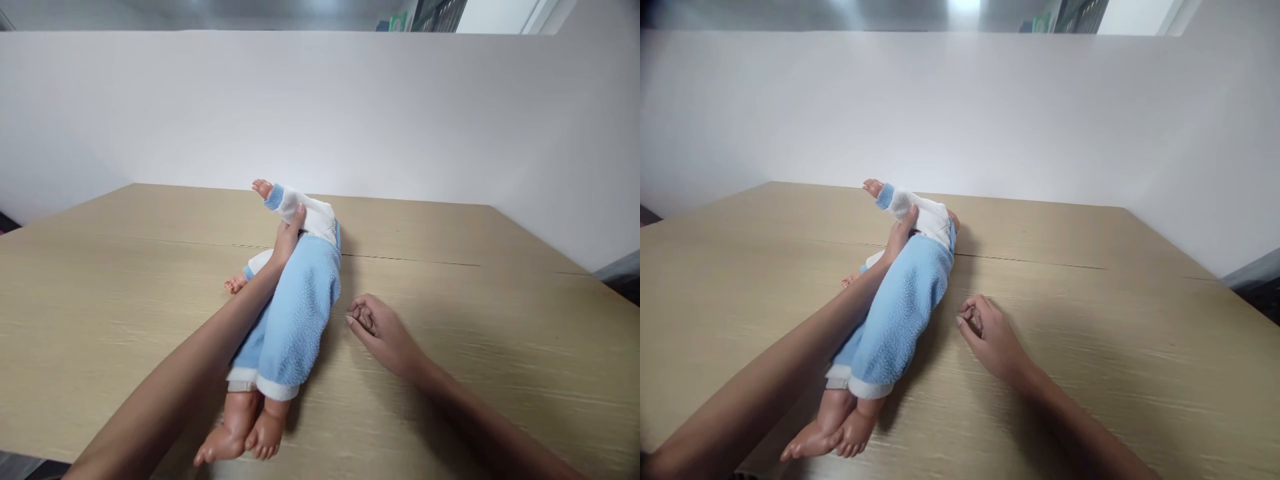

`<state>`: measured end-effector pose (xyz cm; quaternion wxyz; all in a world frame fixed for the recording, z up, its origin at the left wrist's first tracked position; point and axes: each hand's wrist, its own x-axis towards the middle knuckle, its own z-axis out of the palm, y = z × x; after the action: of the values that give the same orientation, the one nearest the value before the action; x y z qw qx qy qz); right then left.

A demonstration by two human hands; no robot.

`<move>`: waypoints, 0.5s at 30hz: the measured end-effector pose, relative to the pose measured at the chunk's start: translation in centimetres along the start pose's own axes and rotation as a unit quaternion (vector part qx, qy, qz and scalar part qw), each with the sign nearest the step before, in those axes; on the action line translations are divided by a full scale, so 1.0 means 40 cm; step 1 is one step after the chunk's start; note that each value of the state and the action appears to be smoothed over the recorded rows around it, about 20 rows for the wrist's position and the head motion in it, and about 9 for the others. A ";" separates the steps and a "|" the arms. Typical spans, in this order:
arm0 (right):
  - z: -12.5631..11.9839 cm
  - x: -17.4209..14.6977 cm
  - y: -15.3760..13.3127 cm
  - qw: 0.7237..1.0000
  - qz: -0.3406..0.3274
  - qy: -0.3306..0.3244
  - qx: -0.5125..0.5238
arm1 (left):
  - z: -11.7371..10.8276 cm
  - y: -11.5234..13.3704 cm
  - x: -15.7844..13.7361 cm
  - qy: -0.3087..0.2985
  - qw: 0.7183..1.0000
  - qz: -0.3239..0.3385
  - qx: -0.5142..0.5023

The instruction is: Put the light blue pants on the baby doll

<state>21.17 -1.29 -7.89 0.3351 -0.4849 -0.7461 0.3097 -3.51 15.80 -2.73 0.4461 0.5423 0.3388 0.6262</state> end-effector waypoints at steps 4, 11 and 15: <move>-0.012 0.018 0.034 0.996 0.035 -0.015 0.080 | 0.037 0.008 -0.013 0.006 1.000 -0.001 0.019; -0.070 0.076 0.113 0.912 0.136 0.043 0.384 | 0.144 0.011 -0.040 -0.064 0.956 0.107 0.265; -0.133 0.097 0.127 0.838 0.203 0.046 0.504 | 0.210 0.008 -0.073 -0.171 0.860 0.163 0.452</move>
<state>26.87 4.77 -8.00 0.4970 -0.4032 -0.3550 0.6814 4.72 12.50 -2.01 0.0944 0.8302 0.4099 0.3659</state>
